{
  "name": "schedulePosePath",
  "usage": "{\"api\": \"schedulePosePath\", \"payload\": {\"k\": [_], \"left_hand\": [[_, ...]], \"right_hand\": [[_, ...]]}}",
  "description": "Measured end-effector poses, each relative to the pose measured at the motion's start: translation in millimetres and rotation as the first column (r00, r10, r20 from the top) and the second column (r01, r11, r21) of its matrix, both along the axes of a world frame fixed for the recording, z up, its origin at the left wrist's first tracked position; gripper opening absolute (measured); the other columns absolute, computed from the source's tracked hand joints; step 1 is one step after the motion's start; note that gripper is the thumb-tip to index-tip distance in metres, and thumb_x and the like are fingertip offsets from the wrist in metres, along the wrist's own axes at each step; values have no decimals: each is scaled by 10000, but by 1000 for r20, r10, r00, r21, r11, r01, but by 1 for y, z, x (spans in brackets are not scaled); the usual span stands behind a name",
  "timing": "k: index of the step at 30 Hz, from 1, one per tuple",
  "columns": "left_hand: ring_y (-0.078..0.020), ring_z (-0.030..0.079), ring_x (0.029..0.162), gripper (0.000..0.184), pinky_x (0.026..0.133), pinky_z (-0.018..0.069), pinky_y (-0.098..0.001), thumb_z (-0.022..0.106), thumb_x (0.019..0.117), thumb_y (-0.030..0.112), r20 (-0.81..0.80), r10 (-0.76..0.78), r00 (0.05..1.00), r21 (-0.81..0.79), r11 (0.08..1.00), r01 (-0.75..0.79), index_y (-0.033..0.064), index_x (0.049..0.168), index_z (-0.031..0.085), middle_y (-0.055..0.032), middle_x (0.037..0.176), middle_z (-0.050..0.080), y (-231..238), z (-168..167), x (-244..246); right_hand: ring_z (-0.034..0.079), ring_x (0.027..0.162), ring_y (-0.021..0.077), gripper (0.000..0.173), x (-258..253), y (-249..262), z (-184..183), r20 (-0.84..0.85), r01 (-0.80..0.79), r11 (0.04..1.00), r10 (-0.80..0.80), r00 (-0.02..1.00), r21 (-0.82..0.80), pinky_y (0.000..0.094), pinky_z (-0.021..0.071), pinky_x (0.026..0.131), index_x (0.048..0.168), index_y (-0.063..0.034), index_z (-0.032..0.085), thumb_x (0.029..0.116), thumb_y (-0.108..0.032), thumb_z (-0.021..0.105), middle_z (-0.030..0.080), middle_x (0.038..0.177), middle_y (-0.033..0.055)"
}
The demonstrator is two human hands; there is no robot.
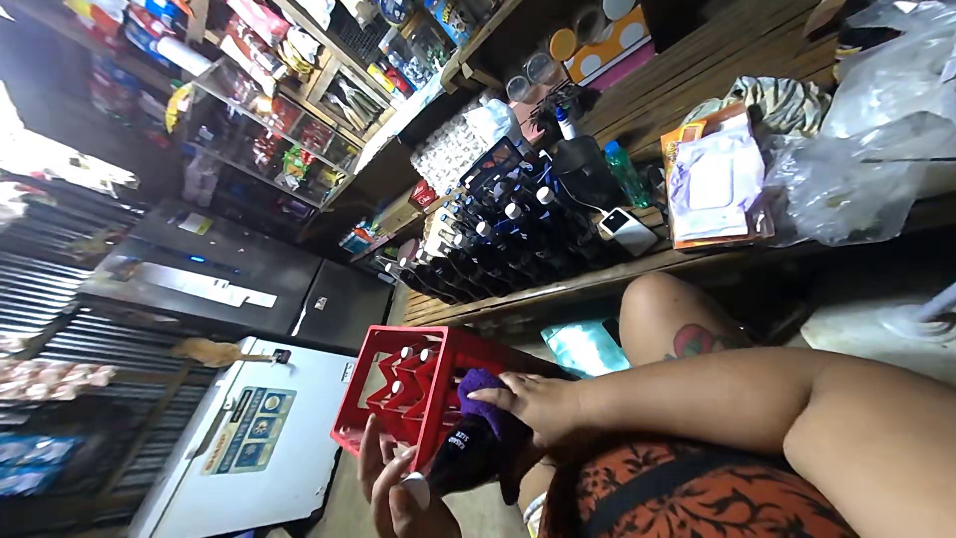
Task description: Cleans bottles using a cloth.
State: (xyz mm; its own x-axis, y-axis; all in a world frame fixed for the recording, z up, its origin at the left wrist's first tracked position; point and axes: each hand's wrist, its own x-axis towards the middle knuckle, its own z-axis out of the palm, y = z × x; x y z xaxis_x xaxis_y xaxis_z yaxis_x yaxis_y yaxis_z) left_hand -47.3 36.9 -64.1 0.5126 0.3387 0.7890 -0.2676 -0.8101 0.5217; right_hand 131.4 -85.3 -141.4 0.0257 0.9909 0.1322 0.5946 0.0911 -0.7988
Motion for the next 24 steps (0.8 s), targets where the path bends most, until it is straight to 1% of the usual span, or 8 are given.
{"api": "schedulePosePath", "payload": {"k": [4,8,11,13,15,19,22,24], "left_hand": [[-164,316,1518,326,1238,268,-359,421,1065,514,-12,0,1000,-11,1000,0,355,1057,706,97,1555,475,2,4,0],[-170,337,1508,323,1234,271,-364,418,1069,491,-8,-6,1000,-22,1000,6,349,1058,707,87,1539,495,3,5,3],[-160,350,1502,329,1229,284,-353,429,1061,502,-20,-30,999,-29,999,29,352,1052,722,96,1535,502,2,5,6],[-151,350,1499,340,1224,292,-351,430,1058,520,-43,-36,998,-34,999,35,355,1041,726,111,1531,503,-7,6,8],[-153,335,1508,347,1238,274,-362,412,1063,528,-67,-42,997,13,999,43,368,1068,720,124,1540,491,-16,5,9],[-158,314,1518,340,1248,260,-378,395,1071,520,-107,-45,993,124,991,58,391,1147,701,134,1561,460,-26,3,11],[-169,306,1522,355,1250,259,-383,382,1079,493,-111,-41,993,164,985,59,355,1158,699,111,1564,458,-26,4,13],[-171,305,1524,360,1254,255,-388,374,1083,491,-118,-31,993,170,984,51,347,1154,696,109,1561,462,-22,6,14]], "right_hand": [[381,1402,537,1084,3,5,-13,-3,24,996,-24,1000,-89,681,349,1105,1645,-244,150,815,-182,846,313,1547,359],[365,1402,555,1074,-1,-1,7,22,13,992,-10,1000,-124,655,341,1121,1653,-208,112,840,-129,810,297,1536,390],[343,1415,564,1092,-5,-8,21,37,-4,999,6,999,-53,656,343,1118,1651,-226,116,828,-119,825,260,1554,400],[323,1433,557,1063,-8,-14,31,66,-29,999,27,997,30,662,336,1121,1650,-259,126,849,-180,820,245,1569,392],[346,1430,538,960,-12,-20,37,100,-46,985,29,995,169,651,343,1122,1636,-272,199,884,-337,793,290,1558,379],[440,1379,501,814,-20,-24,42,118,-50,905,0,993,423,608,378,1121,1572,-233,386,883,-433,769,431,1488,340],[452,1376,485,807,-17,-21,41,128,-49,902,-7,992,428,599,378,1125,1562,-252,398,877,-470,765,446,1483,323],[406,1414,475,839,-12,-20,41,101,-46,943,13,995,331,605,354,1137,1584,-290,347,879,-461,769,391,1532,312]]}}
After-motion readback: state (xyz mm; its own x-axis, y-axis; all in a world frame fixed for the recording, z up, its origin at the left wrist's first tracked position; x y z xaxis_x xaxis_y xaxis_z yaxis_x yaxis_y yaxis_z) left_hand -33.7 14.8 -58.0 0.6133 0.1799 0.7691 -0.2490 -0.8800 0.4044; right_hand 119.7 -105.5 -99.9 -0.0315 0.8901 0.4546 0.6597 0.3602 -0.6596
